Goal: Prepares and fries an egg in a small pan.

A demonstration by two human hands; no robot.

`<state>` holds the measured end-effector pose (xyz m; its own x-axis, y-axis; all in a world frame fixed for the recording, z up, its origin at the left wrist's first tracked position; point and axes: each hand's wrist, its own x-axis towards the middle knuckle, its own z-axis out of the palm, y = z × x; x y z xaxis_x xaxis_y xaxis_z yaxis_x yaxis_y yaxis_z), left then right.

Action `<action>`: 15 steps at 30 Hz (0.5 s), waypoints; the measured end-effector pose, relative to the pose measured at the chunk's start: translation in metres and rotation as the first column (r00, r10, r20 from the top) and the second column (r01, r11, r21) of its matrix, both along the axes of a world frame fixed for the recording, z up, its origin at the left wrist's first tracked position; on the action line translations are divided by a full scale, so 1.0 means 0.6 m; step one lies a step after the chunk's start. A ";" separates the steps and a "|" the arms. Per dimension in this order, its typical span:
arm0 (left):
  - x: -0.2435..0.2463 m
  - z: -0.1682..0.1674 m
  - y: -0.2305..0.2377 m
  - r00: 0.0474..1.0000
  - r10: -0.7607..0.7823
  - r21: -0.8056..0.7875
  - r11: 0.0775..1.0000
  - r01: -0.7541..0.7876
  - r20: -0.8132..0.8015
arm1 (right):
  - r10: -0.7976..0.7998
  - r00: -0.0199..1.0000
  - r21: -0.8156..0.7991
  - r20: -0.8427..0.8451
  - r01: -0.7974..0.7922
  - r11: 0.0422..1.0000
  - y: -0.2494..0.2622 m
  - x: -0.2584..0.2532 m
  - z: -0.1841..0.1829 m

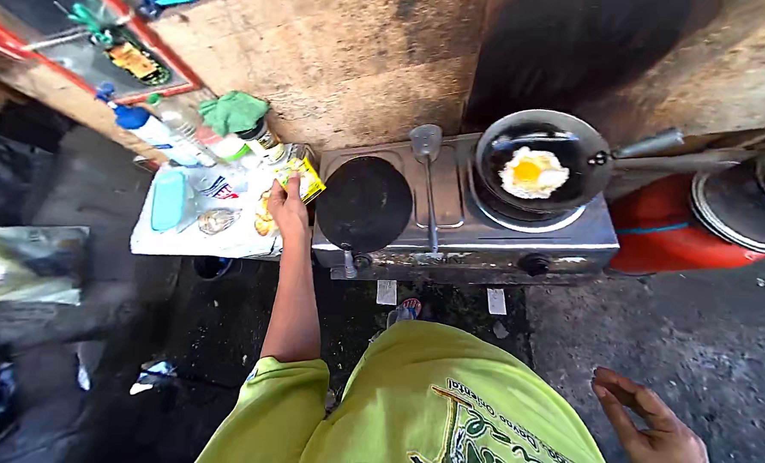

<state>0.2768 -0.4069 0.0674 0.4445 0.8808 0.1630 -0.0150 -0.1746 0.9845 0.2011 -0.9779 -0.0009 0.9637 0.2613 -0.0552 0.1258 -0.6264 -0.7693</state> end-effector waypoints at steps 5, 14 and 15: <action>-0.139 -0.065 0.188 0.818 0.375 0.330 0.912 -0.243 -0.436 | 0.124 0.992 -0.041 -0.027 -0.125 0.991 0.098 0.035 0.016; -0.212 -0.178 0.393 0.652 0.413 0.176 0.900 -0.399 -0.635 | 0.241 0.967 -0.113 -0.087 -0.250 0.962 0.215 0.070 0.040; -0.208 -0.190 0.408 0.643 0.370 0.152 0.917 -0.369 -0.670 | 0.245 0.965 -0.114 -0.095 -0.255 0.960 0.221 0.071 0.042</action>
<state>0.1520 -0.1622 -0.0463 0.0705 0.9965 -0.0456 0.7151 -0.0186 0.6987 0.2438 -0.8451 0.0241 0.8598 0.4792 -0.1762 0.2318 -0.6738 -0.7017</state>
